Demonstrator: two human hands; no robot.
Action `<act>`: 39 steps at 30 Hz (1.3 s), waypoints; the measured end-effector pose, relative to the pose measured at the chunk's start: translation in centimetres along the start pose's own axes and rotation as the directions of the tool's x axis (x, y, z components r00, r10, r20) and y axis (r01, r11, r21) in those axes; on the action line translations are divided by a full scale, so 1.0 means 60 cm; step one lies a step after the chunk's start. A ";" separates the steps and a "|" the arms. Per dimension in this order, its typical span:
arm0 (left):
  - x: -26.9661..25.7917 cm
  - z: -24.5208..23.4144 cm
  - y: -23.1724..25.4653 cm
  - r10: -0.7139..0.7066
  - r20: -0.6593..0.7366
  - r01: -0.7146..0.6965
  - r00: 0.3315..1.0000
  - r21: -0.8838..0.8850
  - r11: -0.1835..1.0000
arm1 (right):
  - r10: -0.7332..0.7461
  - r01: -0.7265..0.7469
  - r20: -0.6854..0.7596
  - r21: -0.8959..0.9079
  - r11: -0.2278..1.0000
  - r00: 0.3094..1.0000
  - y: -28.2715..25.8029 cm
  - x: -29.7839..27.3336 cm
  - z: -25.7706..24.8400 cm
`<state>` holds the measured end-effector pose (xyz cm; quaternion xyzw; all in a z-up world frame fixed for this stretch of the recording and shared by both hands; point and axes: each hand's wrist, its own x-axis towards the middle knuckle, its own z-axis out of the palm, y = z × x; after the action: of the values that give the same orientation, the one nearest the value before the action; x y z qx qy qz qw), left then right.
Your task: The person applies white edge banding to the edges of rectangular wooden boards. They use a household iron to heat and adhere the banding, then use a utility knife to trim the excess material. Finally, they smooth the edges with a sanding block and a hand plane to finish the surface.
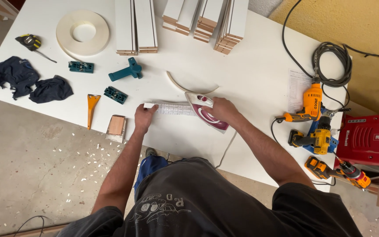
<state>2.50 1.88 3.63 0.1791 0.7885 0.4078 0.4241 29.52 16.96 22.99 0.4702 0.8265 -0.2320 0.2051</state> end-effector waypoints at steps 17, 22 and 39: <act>-0.008 0.002 -0.079 0.221 -0.032 -0.222 0.975 -0.240 0.945 | -0.144 0.144 0.021 -0.015 0.989 0.989 -0.136 0.056 0.016; 0.022 0.022 -0.100 0.219 -0.073 -0.230 0.973 -0.313 0.921 | -0.167 0.167 0.012 -0.007 0.986 0.986 -0.172 0.063 0.018; 0.055 -0.022 -0.119 0.265 0.069 -0.223 0.962 -0.362 0.905 | -0.202 0.201 0.016 0.011 0.979 0.979 -0.247 0.089 0.025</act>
<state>0.00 -0.99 -3.35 0.2213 0.6482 0.5808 0.4399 14.27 13.07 21.66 0.3831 0.8669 -0.2595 0.1852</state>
